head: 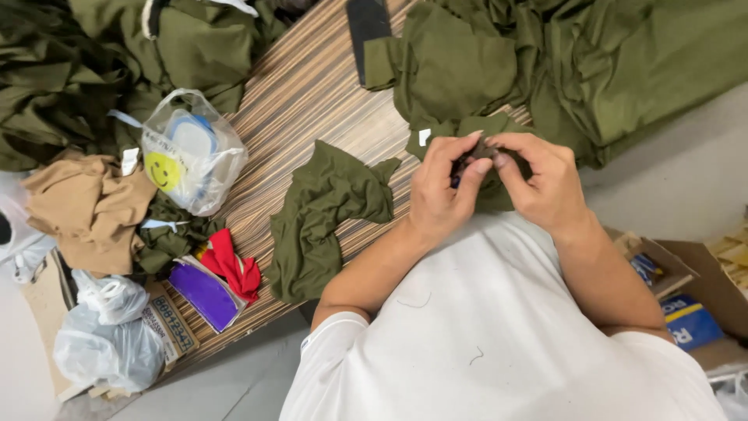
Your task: Trimming loose threads from green fabric garments using hand-held snips at a workstation
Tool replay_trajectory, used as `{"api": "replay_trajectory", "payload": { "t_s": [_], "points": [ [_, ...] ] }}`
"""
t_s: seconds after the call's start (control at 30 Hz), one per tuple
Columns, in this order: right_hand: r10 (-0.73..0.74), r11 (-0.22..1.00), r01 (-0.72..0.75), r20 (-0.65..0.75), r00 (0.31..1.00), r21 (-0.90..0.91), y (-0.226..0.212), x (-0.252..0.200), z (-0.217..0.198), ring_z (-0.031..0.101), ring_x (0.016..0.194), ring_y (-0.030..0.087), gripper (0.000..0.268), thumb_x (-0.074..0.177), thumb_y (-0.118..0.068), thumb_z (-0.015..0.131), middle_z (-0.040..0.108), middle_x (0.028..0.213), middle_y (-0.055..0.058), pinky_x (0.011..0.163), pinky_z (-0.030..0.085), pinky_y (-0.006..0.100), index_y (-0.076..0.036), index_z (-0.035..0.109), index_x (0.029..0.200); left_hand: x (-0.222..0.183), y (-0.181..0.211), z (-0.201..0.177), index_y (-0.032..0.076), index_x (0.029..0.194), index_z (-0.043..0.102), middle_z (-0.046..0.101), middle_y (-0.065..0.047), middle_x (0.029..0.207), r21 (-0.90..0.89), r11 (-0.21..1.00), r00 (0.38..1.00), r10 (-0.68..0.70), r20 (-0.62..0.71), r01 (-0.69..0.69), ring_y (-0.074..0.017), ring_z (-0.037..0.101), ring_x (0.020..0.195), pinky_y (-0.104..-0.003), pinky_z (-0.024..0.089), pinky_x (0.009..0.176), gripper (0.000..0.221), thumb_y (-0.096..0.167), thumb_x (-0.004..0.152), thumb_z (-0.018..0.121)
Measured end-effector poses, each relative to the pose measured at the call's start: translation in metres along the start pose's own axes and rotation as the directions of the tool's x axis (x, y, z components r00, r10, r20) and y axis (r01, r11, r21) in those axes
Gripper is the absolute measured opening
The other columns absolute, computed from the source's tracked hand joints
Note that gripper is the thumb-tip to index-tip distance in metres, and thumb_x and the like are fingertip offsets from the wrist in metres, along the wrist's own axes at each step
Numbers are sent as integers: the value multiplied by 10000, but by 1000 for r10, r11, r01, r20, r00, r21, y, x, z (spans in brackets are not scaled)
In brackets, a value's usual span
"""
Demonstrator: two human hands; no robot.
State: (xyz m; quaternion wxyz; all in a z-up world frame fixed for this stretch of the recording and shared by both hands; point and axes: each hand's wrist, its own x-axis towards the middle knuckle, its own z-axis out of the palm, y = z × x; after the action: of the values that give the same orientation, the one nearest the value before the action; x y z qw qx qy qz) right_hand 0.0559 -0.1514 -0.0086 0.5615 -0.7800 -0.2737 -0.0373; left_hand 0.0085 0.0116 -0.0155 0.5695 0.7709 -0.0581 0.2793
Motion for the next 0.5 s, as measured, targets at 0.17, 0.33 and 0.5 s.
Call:
{"api": "replay_trajectory", "payload": {
  "t_s": [0.17,0.33,0.5],
  "points": [
    [-94,994,94,17,995,-58,13,2,6,708,817,415,175,998,99,615,729,920,197,700,566,433,31,731,1110,0,-4,-9,15,1245,668,676,-110,1007,-47,996,997,-74,6,74,-269,722,802,-357,578,682,286,163,1003,700],
    [-116,993,116,28,993,-1,16,0,8,700,806,464,177,1028,67,583,735,934,231,663,551,446,67,730,1126,-5,-14,-11,21,1263,672,673,-134,1002,-87,983,987,-161,-16,159,-285,700,810,-364,549,693,287,167,1017,686],
    [-176,984,175,-47,983,-36,39,-5,6,650,628,341,26,988,-5,763,710,791,135,572,525,390,14,761,1006,-5,-11,-4,51,1278,674,677,-34,978,-318,866,922,-375,97,385,-59,656,868,-247,550,767,276,176,1032,682]
  ]
}}
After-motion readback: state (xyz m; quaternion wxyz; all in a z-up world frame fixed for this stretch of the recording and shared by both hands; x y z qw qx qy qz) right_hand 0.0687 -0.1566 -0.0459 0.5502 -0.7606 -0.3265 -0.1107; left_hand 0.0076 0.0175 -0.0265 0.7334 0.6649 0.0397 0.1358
